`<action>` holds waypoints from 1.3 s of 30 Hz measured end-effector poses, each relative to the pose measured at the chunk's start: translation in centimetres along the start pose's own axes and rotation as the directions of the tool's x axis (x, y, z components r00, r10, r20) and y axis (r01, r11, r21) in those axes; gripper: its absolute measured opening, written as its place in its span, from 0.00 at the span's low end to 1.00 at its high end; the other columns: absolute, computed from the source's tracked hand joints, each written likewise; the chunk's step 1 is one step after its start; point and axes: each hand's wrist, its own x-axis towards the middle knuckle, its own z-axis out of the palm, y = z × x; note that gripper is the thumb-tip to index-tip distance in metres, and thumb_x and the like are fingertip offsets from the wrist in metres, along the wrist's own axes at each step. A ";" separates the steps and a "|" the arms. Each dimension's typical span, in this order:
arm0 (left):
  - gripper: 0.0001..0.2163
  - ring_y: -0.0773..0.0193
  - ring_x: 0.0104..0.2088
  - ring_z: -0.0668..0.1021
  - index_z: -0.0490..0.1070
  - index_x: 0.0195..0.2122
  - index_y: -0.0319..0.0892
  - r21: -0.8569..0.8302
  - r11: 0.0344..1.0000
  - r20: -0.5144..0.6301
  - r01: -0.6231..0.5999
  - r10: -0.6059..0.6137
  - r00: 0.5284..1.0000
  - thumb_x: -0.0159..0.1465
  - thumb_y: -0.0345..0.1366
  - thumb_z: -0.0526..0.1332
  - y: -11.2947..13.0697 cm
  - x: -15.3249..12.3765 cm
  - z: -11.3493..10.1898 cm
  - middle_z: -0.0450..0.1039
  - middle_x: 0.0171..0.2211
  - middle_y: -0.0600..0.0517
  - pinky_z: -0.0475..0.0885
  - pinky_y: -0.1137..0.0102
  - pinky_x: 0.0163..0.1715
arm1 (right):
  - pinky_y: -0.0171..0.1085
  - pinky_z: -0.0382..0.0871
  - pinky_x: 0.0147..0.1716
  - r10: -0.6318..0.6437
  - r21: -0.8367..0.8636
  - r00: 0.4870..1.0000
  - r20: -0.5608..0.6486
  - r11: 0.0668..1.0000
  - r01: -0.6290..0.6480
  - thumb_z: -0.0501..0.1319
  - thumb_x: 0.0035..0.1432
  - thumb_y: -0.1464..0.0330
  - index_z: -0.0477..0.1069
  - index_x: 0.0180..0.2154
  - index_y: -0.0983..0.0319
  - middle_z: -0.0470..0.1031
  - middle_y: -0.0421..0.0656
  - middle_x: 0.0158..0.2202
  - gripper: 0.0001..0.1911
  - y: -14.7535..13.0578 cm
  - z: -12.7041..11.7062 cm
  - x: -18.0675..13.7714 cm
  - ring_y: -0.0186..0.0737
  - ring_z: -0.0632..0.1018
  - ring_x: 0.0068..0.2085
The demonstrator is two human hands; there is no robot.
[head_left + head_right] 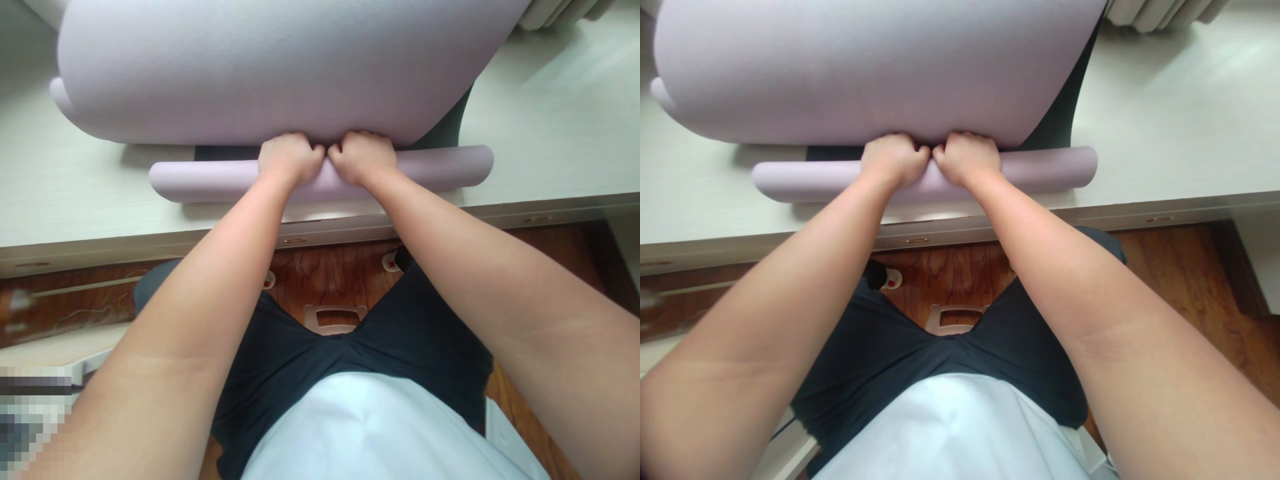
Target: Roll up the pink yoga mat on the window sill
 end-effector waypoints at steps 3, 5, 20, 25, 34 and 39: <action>0.24 0.38 0.55 0.76 0.80 0.51 0.42 0.007 1.000 -0.011 0.011 -0.011 1.000 0.67 0.51 0.53 0.1 -0.3 -0.1 0.80 0.47 0.38 0.68 0.51 0.55 | 0.51 0.71 0.49 0.018 -0.027 1.000 -0.016 0.999 -0.019 0.49 0.69 0.56 0.81 0.45 0.69 0.81 0.59 0.43 0.28 -0.5 -0.5 -0.4 0.59 0.80 0.48; 0.24 0.37 0.55 0.77 0.81 0.50 0.40 0.024 1.000 -0.015 0.016 -0.016 1.000 0.68 0.49 0.52 0.2 -0.5 -0.1 0.80 0.47 0.36 0.68 0.51 0.55 | 0.50 0.72 0.48 0.029 -0.050 1.000 -0.010 0.998 -0.030 0.50 0.69 0.57 0.81 0.44 0.68 0.81 0.60 0.43 0.27 -0.8 -0.7 -0.8 0.58 0.81 0.46; 0.21 0.46 0.44 0.83 0.80 0.41 0.42 0.172 0.982 -0.112 -0.084 0.104 0.988 0.72 0.46 0.49 -0.6 -4.7 0.7 0.83 0.42 0.40 0.72 0.57 0.45 | 0.46 0.65 0.49 -0.065 -0.138 0.998 -0.003 0.988 0.064 0.47 0.72 0.59 0.78 0.45 0.61 0.82 0.54 0.46 0.23 -1.1 -0.2 -5.0 0.53 0.80 0.48; 0.20 0.47 0.45 0.83 0.79 0.39 0.44 0.192 0.978 -0.085 -0.077 0.095 0.992 0.72 0.46 0.49 -1.1 -4.5 0.4 0.83 0.41 0.43 0.72 0.58 0.45 | 0.46 0.66 0.47 -0.051 -0.108 0.999 -0.006 0.993 0.050 0.49 0.71 0.59 0.79 0.44 0.61 0.82 0.52 0.43 0.21 -1.7 0.3 -4.5 0.52 0.80 0.46; 0.22 0.42 0.47 0.83 0.81 0.45 0.47 0.166 0.986 0.106 -0.028 0.011 0.994 0.71 0.48 0.48 -1.9 -2.2 -1.3 0.83 0.46 0.42 0.75 0.56 0.43 | 0.49 0.70 0.47 -0.043 0.033 0.998 0.043 0.999 0.042 0.50 0.70 0.59 0.80 0.44 0.63 0.82 0.53 0.42 0.23 -2.5 -0.4 -2.8 0.54 0.81 0.43; 0.20 0.48 0.55 0.81 0.81 0.47 0.49 -0.138 0.989 0.120 -0.061 0.078 0.990 0.67 0.48 0.52 -3.3 2.9 -2.8 0.83 0.51 0.49 0.73 0.61 0.56 | 0.50 0.71 0.44 -0.062 0.144 0.996 0.071 0.988 0.051 0.51 0.69 0.59 0.81 0.43 0.65 0.82 0.54 0.40 0.23 -2.8 -0.4 -1.9 0.54 0.82 0.42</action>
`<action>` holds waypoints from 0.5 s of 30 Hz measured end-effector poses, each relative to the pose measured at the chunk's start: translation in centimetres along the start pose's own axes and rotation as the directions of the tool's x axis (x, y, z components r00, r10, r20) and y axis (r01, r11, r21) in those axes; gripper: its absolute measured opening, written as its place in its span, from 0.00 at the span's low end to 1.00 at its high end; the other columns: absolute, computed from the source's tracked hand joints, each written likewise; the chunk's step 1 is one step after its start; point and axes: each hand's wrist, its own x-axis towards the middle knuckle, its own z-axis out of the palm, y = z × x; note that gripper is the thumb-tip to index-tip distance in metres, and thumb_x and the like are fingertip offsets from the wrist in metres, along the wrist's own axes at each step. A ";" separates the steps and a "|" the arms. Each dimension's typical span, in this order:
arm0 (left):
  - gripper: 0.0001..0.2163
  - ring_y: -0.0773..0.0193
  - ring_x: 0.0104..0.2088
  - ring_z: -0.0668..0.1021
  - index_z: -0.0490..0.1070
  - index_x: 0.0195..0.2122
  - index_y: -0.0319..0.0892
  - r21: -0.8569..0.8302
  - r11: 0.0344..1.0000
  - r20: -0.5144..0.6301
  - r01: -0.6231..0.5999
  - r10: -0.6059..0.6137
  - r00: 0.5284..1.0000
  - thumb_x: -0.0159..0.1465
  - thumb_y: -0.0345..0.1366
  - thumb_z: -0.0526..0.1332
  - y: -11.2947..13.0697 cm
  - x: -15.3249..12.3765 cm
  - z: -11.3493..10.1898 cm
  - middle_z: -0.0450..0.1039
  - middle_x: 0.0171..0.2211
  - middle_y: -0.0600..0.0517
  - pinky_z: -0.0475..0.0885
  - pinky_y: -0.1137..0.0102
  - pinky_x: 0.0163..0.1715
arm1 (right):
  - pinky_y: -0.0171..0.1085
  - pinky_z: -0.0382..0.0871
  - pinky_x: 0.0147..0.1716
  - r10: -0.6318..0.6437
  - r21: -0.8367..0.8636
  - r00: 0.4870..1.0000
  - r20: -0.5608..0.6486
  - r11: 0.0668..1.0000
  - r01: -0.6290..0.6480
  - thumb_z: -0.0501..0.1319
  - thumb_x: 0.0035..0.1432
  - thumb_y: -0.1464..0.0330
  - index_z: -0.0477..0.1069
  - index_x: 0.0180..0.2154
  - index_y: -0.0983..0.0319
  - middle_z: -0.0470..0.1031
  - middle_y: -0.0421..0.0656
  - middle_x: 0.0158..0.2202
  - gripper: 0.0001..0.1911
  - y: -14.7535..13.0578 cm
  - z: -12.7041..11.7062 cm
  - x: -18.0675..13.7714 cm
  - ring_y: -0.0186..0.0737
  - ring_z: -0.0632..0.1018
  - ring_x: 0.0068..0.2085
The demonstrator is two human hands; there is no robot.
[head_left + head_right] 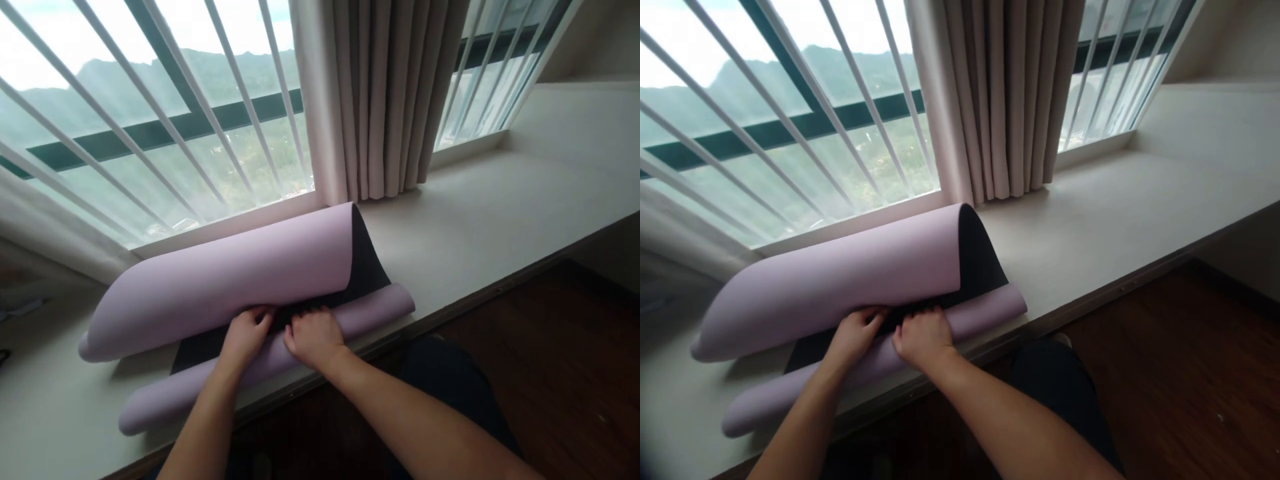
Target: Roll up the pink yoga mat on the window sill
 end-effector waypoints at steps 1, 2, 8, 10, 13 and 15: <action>0.19 0.49 0.55 0.81 0.80 0.46 0.49 -0.015 1.000 -0.044 -0.026 0.025 0.999 0.66 0.49 0.53 -0.1 1.3 -0.7 0.83 0.50 0.49 0.73 0.62 0.57 | 0.50 0.71 0.44 -0.004 0.022 1.000 0.002 1.000 0.004 0.51 0.69 0.59 0.80 0.43 0.66 0.82 0.55 0.40 0.23 0.0 0.0 0.1 0.55 0.82 0.42; 0.18 0.49 0.54 0.81 0.79 0.47 0.49 -0.009 0.999 -0.090 -0.049 0.048 0.995 0.65 0.50 0.55 -0.2 2.7 -1.3 0.82 0.50 0.49 0.73 0.62 0.58 | 0.50 0.70 0.44 -0.008 0.044 1.000 0.002 0.999 0.008 0.52 0.69 0.58 0.80 0.44 0.67 0.82 0.55 0.41 0.23 -0.1 0.1 0.3 0.55 0.81 0.43; 0.41 0.38 0.70 0.61 0.58 0.72 0.50 0.403 0.914 -0.425 -0.033 0.220 0.878 0.59 0.53 0.67 1.0 11.5 -4.2 0.57 0.72 0.39 0.64 0.48 0.65 | 0.53 0.69 0.48 -0.008 0.144 0.997 0.081 0.990 -0.004 0.54 0.68 0.58 0.80 0.46 0.69 0.81 0.57 0.43 0.23 -0.3 -0.4 0.9 0.57 0.81 0.46; 0.49 0.36 0.73 0.55 0.50 0.76 0.51 0.506 0.862 -0.345 -0.038 0.242 0.907 0.57 0.55 0.71 1.6 14.1 -4.4 0.48 0.75 0.38 0.63 0.46 0.66 | 0.53 0.69 0.48 0.002 0.162 0.996 0.090 0.987 -0.017 0.54 0.68 0.59 0.79 0.46 0.70 0.80 0.57 0.44 0.23 -0.5 -0.6 1.1 0.56 0.80 0.47; 0.52 0.35 0.75 0.50 0.46 0.77 0.48 0.627 0.777 -0.235 -0.054 0.255 0.938 0.58 0.55 0.72 2.6 16.6 -4.2 0.41 0.77 0.35 0.59 0.47 0.67 | 0.53 0.69 0.50 -0.005 0.190 0.992 0.124 0.982 -0.019 0.55 0.68 0.60 0.79 0.47 0.70 0.80 0.57 0.45 0.23 -0.7 -0.9 1.5 0.56 0.80 0.47; 0.48 0.35 0.75 0.49 0.43 0.78 0.48 0.680 0.733 -0.258 -0.028 0.274 0.926 0.63 0.54 0.68 3.6 17.4 -4.2 0.40 0.77 0.35 0.58 0.46 0.67 | 0.54 0.69 0.50 -0.019 0.203 0.987 0.162 0.979 -0.015 0.55 0.67 0.60 0.79 0.47 0.69 0.80 0.57 0.46 0.22 -0.8 -1.1 1.7 0.56 0.80 0.48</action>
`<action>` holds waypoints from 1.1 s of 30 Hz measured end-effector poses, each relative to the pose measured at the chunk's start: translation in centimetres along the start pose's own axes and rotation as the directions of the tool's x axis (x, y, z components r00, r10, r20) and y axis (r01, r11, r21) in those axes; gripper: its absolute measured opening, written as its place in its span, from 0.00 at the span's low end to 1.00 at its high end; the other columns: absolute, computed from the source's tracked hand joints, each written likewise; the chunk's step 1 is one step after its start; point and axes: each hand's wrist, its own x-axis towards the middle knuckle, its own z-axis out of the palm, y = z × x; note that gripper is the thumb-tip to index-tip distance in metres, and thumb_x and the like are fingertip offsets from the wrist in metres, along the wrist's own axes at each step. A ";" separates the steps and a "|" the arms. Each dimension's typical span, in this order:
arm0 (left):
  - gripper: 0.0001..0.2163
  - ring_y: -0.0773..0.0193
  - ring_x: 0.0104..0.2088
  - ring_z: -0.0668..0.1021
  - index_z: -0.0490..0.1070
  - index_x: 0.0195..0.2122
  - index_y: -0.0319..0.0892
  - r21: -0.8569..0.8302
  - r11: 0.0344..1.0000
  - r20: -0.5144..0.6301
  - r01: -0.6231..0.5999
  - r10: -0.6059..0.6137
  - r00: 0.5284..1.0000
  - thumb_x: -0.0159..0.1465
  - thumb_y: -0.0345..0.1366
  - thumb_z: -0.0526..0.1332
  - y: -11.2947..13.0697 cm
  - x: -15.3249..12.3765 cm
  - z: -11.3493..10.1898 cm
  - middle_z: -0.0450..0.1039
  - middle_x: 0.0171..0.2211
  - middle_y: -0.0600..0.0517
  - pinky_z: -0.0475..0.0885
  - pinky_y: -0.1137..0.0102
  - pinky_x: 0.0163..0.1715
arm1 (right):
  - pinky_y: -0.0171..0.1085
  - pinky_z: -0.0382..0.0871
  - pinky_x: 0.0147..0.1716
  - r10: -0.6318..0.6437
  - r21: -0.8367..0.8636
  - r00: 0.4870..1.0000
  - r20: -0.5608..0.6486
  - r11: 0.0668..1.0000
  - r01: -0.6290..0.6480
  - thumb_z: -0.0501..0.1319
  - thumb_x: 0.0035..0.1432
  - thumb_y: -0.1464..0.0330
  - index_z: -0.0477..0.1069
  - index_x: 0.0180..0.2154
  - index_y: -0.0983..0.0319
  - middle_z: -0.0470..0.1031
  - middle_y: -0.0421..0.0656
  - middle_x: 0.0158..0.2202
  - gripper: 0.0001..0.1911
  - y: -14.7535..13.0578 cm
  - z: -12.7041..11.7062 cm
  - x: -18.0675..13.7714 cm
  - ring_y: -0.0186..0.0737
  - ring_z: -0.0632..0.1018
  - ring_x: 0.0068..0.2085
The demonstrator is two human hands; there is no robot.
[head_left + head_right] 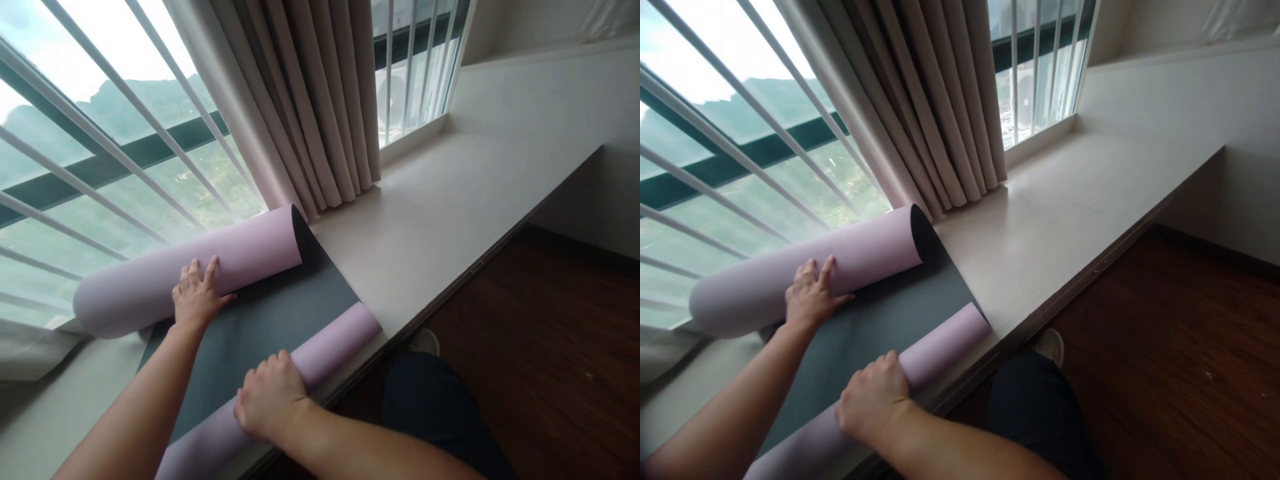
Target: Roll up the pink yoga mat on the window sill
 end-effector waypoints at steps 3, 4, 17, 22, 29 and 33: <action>0.37 0.37 0.73 0.53 0.42 0.77 0.51 0.064 0.998 -0.075 -0.011 0.016 0.997 0.71 0.50 0.59 1.0 1.1 -1.2 0.44 0.76 0.37 0.61 0.44 0.64 | 0.54 0.69 0.51 -0.003 0.015 0.999 0.048 1.000 0.002 0.55 0.67 0.60 0.80 0.47 0.68 0.80 0.57 0.46 0.21 0.0 -0.5 0.2 0.56 0.80 0.49; 0.34 0.38 0.72 0.57 0.44 0.77 0.51 0.065 0.998 -0.087 -0.019 0.025 0.996 0.73 0.48 0.55 1.2 1.4 -1.7 0.49 0.75 0.38 0.63 0.45 0.62 | 0.55 0.68 0.51 -0.005 0.018 0.998 0.056 1.000 0.004 0.55 0.67 0.60 0.80 0.48 0.67 0.80 0.57 0.47 0.21 0.0 -0.7 0.3 0.56 0.80 0.50; 0.19 0.48 0.56 0.77 0.75 0.55 0.44 -0.229 0.971 -0.078 -0.065 0.048 0.996 0.68 0.45 0.58 1.3 -3.9 -1.5 0.74 0.58 0.45 0.72 0.60 0.57 | 0.52 0.68 0.49 -0.018 -0.010 1.000 -0.024 1.000 0.018 0.53 0.68 0.62 0.81 0.45 0.68 0.81 0.58 0.44 0.22 0.5 -0.3 -0.1 0.55 0.81 0.47; 0.18 0.49 0.58 0.76 0.76 0.54 0.42 -0.340 0.931 0.022 -0.129 0.145 0.989 0.67 0.45 0.58 -0.4 -7.4 -0.7 0.74 0.57 0.44 0.68 0.60 0.62 | 0.52 0.68 0.47 -0.013 -0.064 0.996 -0.092 0.998 0.007 0.52 0.69 0.61 0.80 0.45 0.69 0.81 0.56 0.42 0.23 1.0 0.4 -0.7 0.56 0.81 0.46; 0.14 0.54 0.44 0.80 0.79 0.41 0.48 -0.408 0.909 0.196 -0.085 0.178 0.964 0.68 0.46 0.57 0.1 -8.2 -2.6 0.80 0.44 0.50 0.73 0.63 0.45 | 0.51 0.68 0.45 -0.014 -0.113 0.989 -0.145 0.994 -0.002 0.52 0.70 0.60 0.80 0.43 0.68 0.82 0.55 0.41 0.23 1.4 1.3 -0.8 0.56 0.82 0.44; 0.14 0.54 0.46 0.80 0.79 0.41 0.46 -0.441 0.892 0.144 -0.100 0.180 0.973 0.67 0.46 0.57 -0.2 -8.8 -2.8 0.79 0.45 0.49 0.73 0.62 0.48 | 0.51 0.68 0.45 -0.014 -0.121 0.989 -0.147 0.993 -0.004 0.52 0.70 0.60 0.81 0.43 0.68 0.82 0.54 0.41 0.23 1.3 1.2 -0.8 0.56 0.82 0.44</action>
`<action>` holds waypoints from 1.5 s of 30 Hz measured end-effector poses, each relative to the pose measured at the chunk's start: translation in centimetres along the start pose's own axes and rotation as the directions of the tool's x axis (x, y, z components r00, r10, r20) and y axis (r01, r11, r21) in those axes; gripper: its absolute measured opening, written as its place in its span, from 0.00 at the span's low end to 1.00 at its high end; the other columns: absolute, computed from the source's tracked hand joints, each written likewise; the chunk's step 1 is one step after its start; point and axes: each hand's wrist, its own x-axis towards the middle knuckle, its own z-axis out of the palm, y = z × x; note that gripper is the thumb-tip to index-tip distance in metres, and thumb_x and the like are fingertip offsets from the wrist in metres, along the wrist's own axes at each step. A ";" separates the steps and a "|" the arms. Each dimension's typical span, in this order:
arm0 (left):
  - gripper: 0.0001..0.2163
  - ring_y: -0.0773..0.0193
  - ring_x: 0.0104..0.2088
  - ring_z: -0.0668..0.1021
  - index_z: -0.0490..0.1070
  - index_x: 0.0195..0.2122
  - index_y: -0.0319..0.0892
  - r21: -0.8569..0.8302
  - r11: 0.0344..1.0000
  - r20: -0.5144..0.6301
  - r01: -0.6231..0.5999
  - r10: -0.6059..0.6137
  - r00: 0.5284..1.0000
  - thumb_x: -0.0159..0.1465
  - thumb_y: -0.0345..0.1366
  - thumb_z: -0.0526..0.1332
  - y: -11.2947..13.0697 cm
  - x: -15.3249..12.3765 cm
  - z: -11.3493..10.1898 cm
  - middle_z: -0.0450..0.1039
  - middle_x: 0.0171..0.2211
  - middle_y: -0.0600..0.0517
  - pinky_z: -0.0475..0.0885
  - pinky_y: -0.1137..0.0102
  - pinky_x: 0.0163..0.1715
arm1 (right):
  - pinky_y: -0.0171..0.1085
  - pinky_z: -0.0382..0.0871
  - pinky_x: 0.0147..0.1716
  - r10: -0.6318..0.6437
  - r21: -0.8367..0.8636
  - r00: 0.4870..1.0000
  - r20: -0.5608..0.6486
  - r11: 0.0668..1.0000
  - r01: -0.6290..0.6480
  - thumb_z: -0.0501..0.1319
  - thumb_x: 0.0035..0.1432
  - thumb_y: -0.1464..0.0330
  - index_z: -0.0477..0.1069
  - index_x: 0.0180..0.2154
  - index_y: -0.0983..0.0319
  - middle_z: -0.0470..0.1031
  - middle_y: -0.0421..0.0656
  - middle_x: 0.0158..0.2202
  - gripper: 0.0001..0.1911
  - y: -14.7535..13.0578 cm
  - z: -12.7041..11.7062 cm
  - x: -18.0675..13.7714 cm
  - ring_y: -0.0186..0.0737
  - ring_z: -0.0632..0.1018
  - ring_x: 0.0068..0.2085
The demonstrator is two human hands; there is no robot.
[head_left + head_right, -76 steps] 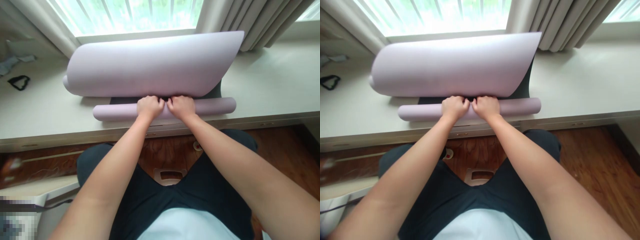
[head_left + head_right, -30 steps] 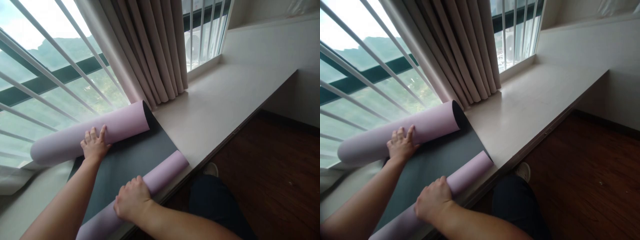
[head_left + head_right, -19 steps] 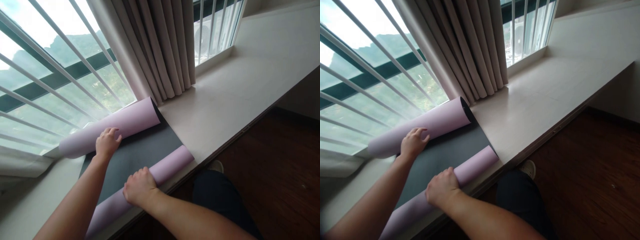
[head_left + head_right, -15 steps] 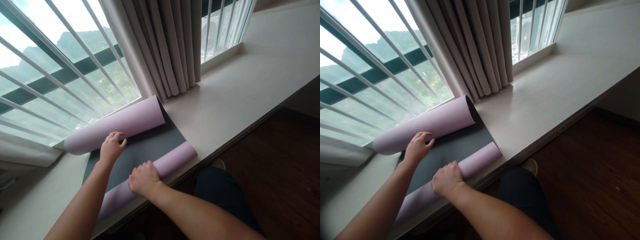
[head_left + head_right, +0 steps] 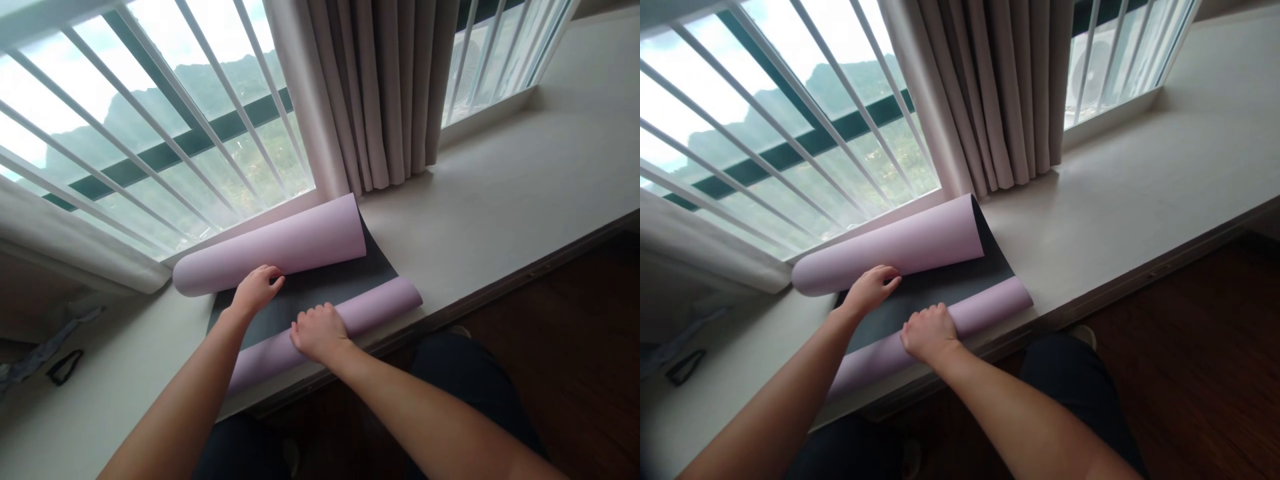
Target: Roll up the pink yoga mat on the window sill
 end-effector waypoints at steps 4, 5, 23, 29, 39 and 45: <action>0.15 0.52 0.49 0.79 0.78 0.43 0.44 -0.058 0.998 -0.036 -0.023 0.021 0.999 0.66 0.47 0.57 -0.9 -0.6 0.0 0.79 0.47 0.47 0.72 0.59 0.53 | 0.51 0.68 0.45 0.000 -0.002 1.000 0.010 1.000 0.000 0.51 0.70 0.60 0.81 0.43 0.67 0.82 0.54 0.41 0.23 -0.1 -0.2 -0.1 0.56 0.82 0.44; 0.16 0.52 0.50 0.79 0.78 0.44 0.44 -0.073 0.997 -0.040 -0.026 0.023 0.999 0.66 0.47 0.57 -1.0 -0.7 0.0 0.79 0.48 0.46 0.71 0.59 0.55 | 0.51 0.68 0.45 0.000 -0.003 1.000 0.010 1.000 0.000 0.51 0.70 0.60 0.81 0.43 0.67 0.82 0.54 0.40 0.23 -0.1 -0.2 -0.1 0.56 0.82 0.44; 0.22 0.55 0.35 0.79 0.75 0.28 0.45 -0.131 0.979 0.389 0.155 -0.093 0.916 0.73 0.47 0.48 4.3 -7.7 2.2 0.81 0.34 0.47 0.62 0.66 0.34 | 0.49 0.67 0.42 -0.020 -0.094 1.000 0.001 0.995 0.020 0.49 0.71 0.63 0.80 0.41 0.65 0.82 0.54 0.39 0.21 0.6 -0.6 -0.6 0.55 0.82 0.42; 0.26 0.52 0.39 0.82 0.81 0.34 0.45 -0.151 0.943 0.309 0.298 -0.241 0.920 0.73 0.51 0.47 5.5 -8.8 4.3 0.83 0.37 0.44 0.64 0.66 0.34 | 0.48 0.66 0.43 -0.011 -0.159 0.998 0.058 0.987 0.020 0.49 0.71 0.66 0.79 0.41 0.66 0.81 0.54 0.40 0.20 0.7 -1.0 -0.9 0.55 0.81 0.43; 0.24 0.48 0.44 0.83 0.81 0.35 0.45 -0.117 0.959 0.345 0.260 -0.206 0.916 0.73 0.45 0.46 5.8 -8.5 4.6 0.83 0.41 0.41 0.72 0.63 0.40 | 0.44 0.66 0.42 0.059 -0.250 0.978 0.199 0.968 -0.007 0.46 0.73 0.63 0.78 0.42 0.63 0.82 0.49 0.42 0.22 0.7 -2.5 -0.8 0.51 0.81 0.44; 0.21 0.44 0.46 0.83 0.81 0.46 0.44 -0.170 0.948 0.448 0.269 -0.169 0.878 0.72 0.43 0.47 5.7 -8.4 4.8 0.83 0.46 0.40 0.74 0.59 0.41 | 0.36 0.60 0.35 0.089 -0.065 0.990 0.109 0.994 -0.082 0.51 0.70 0.65 0.77 0.42 0.58 0.81 0.42 0.44 0.16 -0.3 -3.8 2.3 0.42 0.80 0.44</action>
